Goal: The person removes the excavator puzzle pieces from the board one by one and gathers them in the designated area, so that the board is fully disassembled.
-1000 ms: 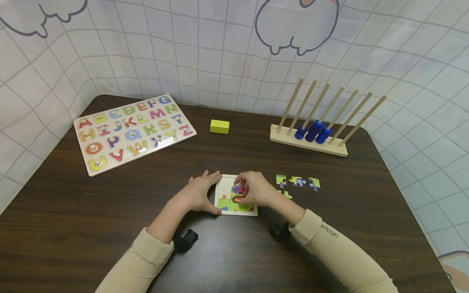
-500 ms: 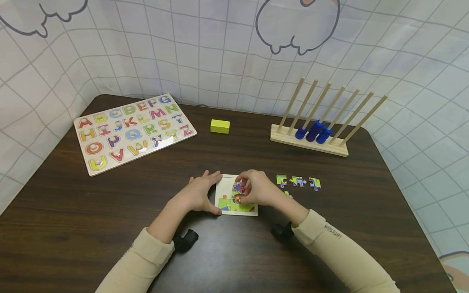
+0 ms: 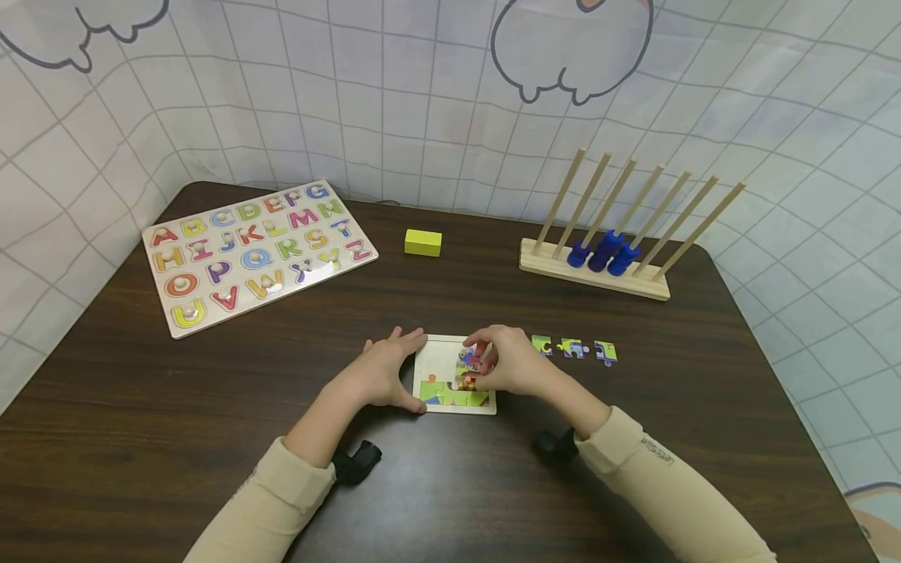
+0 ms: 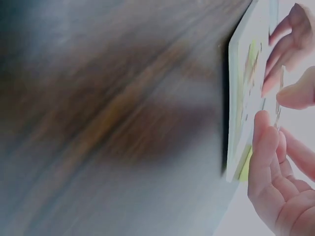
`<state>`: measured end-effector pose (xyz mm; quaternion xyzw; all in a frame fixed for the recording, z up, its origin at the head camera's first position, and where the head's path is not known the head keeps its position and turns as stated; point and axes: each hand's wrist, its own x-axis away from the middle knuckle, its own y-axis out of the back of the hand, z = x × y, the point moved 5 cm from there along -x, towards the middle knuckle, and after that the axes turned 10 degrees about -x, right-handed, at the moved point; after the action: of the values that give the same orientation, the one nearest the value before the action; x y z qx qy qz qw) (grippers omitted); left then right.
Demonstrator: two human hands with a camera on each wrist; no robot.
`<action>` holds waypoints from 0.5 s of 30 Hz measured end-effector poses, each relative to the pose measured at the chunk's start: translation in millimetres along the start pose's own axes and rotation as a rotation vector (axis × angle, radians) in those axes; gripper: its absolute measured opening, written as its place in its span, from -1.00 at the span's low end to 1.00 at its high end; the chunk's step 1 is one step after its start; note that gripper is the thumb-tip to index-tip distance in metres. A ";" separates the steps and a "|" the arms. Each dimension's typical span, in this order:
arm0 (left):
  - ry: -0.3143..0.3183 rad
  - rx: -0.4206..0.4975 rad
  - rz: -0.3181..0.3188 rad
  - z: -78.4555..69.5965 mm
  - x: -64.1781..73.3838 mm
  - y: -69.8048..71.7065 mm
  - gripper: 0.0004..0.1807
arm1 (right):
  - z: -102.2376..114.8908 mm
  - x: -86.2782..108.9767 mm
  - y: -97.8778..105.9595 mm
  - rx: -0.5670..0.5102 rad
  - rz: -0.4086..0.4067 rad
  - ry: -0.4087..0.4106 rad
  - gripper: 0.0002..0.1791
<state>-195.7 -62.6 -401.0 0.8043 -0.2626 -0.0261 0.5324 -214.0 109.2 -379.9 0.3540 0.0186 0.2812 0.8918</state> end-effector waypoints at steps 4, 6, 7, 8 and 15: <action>-0.003 -0.005 -0.007 0.0 -0.1 0.6 0.10 | -3.1 3.9 5.9 -0.003 -0.007 0.029 -0.50; -0.006 -0.005 -0.012 -0.2 0.0 0.8 0.10 | -4.2 5.9 9.2 0.004 -0.010 0.038 -0.51; -0.010 -0.004 -0.016 -0.5 0.2 0.8 0.10 | -4.5 6.9 11.0 0.011 -0.014 0.043 -0.51; -0.011 -0.003 -0.017 -0.6 0.2 0.7 0.10 | -4.9 8.0 13.0 0.015 -0.018 0.045 -0.50; -0.017 0.000 -0.031 -0.5 1.3 1.1 0.08 | -6.0 17.7 26.4 0.033 -0.068 0.068 -0.50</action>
<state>-194.9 -63.0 -399.6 0.8081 -0.2546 -0.0410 0.5296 -213.4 137.6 -364.5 0.3582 0.0653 0.2623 0.8937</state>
